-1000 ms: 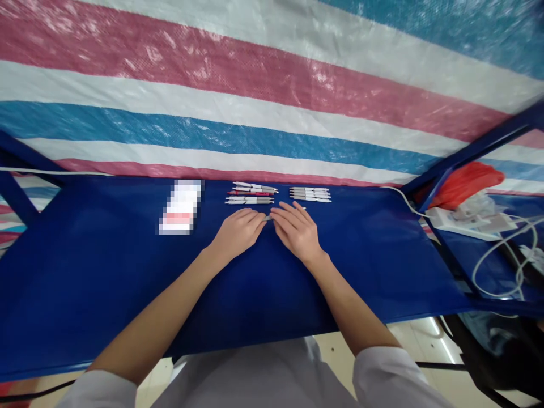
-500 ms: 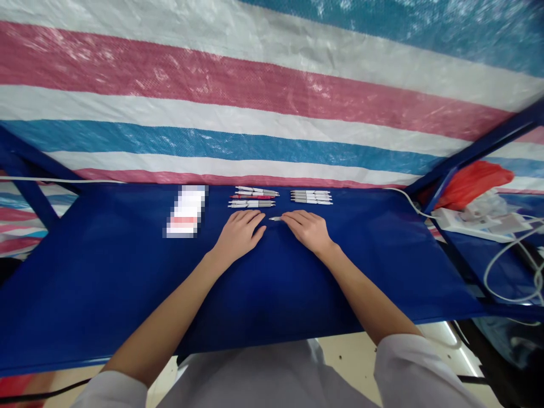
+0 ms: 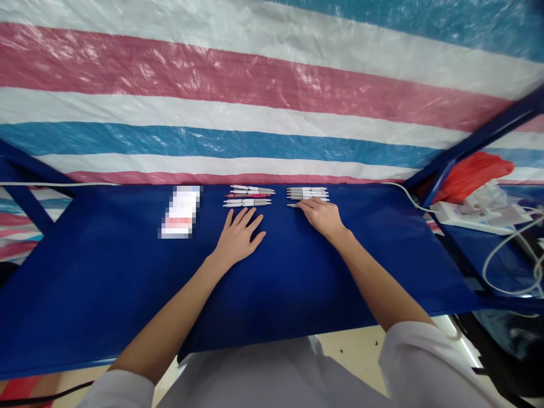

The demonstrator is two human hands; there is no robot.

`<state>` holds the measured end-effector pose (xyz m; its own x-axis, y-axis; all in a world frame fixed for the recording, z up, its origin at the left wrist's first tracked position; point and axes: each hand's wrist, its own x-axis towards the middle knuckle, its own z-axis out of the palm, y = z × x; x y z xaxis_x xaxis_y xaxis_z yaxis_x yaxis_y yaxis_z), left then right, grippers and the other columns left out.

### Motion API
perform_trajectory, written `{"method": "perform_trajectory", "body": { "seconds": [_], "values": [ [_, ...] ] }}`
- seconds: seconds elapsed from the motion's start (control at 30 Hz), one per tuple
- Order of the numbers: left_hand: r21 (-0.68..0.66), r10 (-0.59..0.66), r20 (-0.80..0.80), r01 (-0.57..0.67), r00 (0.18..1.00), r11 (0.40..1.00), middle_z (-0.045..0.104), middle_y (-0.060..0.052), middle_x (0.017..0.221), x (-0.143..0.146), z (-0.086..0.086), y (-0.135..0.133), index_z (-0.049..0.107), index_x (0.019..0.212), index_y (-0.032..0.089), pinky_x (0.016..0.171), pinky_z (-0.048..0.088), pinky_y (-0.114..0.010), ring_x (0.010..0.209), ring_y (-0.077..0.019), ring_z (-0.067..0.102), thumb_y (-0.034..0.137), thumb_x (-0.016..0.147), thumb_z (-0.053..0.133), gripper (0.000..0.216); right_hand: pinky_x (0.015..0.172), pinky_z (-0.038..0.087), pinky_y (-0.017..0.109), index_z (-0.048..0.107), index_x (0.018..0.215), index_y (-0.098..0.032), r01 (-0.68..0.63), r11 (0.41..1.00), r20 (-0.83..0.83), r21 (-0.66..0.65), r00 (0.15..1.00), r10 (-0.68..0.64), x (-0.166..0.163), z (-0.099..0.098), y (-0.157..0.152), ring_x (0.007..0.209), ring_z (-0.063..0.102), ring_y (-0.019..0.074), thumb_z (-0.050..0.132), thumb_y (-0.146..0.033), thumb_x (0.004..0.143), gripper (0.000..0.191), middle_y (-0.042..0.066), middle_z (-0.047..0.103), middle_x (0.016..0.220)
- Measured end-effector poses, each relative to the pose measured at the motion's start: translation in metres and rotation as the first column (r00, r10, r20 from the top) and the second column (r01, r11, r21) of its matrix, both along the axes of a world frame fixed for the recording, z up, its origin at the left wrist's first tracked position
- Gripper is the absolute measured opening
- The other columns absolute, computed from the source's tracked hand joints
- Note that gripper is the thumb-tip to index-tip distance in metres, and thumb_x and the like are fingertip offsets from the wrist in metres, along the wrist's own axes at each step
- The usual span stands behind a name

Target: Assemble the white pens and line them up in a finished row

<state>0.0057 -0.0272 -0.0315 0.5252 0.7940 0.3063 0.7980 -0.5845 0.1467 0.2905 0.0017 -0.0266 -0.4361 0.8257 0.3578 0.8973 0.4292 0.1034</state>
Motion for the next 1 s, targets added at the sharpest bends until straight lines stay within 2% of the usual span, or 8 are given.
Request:
{"method": "perform_trajectory", "body": {
  "seconds": [0.27, 0.73, 1.0],
  "values": [
    [-0.028, 0.009, 0.006, -0.009, 1.000, 1.000, 0.051, -0.014, 0.146, 0.000, -0.002, -0.001, 0.058, 0.135, 0.020, 0.114, 0.027, -0.061, 0.138, -0.0345, 0.043, 0.042, 0.097, 0.047, 0.046, 0.057, 0.040, 0.028, 0.073, 0.109, -0.023, 0.106, 0.994, -0.007, -0.032, 0.994, -0.106, -0.004, 0.002, 0.008, 0.091, 0.066, 0.0204, 0.049, -0.013, 0.093, 0.031, 0.005, 0.076, 0.112],
    [-0.049, 0.010, 0.009, -0.010, 1.000, 0.999, 0.051, -0.014, 0.146, 0.001, -0.002, -0.001, 0.058, 0.135, 0.018, 0.116, 0.025, -0.059, 0.138, -0.0340, 0.042, 0.042, 0.097, 0.046, 0.047, 0.056, 0.035, 0.031, 0.075, 0.102, -0.024, 0.055, 0.998, -0.003, -0.023, 0.998, -0.055, -0.006, 0.004, 0.013, 0.091, 0.062, 0.0199, 0.044, -0.014, 0.096, 0.033, 0.003, 0.076, 0.110],
    [-0.069, 0.021, 0.002, -0.021, 1.000, 0.997, 0.049, -0.014, 0.148, 0.001, -0.002, -0.001, 0.058, 0.136, 0.017, 0.117, 0.021, -0.057, 0.140, -0.0331, 0.040, 0.043, 0.098, 0.044, 0.048, 0.059, 0.039, 0.029, 0.073, 0.107, -0.025, 0.049, 0.998, 0.009, -0.032, 0.999, -0.049, -0.004, 0.005, 0.013, 0.094, 0.061, 0.0193, 0.042, -0.017, 0.098, 0.034, 0.004, 0.074, 0.113]
  ]
}}
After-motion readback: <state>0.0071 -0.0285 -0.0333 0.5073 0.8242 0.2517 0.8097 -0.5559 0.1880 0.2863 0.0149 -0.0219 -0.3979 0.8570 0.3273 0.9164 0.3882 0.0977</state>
